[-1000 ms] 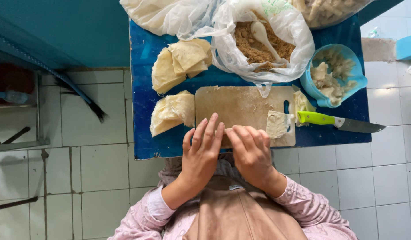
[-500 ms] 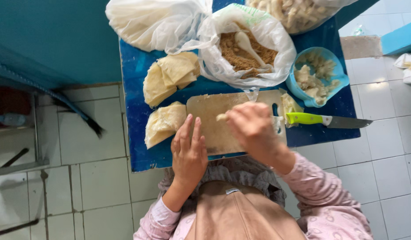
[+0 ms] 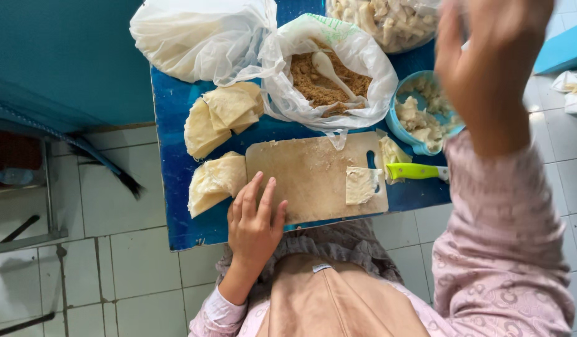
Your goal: The person folds square dough wrappers into triangular pastries on a cutting board. They spoon a brown sugar filling from a plastic bag onto a wrapper, fold the dough over the filling by hand, and set the folded pastry aside with the finished pieces.
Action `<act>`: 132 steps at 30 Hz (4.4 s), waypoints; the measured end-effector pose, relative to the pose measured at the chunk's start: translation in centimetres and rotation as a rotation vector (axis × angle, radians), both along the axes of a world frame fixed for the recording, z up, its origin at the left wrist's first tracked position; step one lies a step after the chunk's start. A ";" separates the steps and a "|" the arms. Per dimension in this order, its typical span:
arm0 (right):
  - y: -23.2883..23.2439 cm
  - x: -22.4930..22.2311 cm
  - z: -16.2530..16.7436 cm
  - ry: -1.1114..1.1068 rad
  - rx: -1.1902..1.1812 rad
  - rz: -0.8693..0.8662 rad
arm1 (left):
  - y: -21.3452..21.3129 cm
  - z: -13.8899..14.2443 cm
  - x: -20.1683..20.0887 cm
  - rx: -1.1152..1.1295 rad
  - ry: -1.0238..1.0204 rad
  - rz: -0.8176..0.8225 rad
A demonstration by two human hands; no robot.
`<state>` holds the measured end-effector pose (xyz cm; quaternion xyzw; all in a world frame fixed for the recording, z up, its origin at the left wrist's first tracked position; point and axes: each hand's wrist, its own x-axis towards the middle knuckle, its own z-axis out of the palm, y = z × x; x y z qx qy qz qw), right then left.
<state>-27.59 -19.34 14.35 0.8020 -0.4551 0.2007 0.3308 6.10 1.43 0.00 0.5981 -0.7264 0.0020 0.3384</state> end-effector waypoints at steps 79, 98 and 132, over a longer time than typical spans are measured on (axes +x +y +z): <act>20.0 9.4 -10.5 -0.552 0.626 -0.004 | -2.1 -0.3 -0.8 0.710 2.082 -0.487; 16.9 6.8 -7.9 -0.550 0.253 -0.197 | -1.2 1.1 -1.9 0.743 2.095 -0.587; 16.1 11.9 -15.1 -2.383 1.285 0.455 | 0.4 -1.8 -1.0 0.394 2.213 -0.233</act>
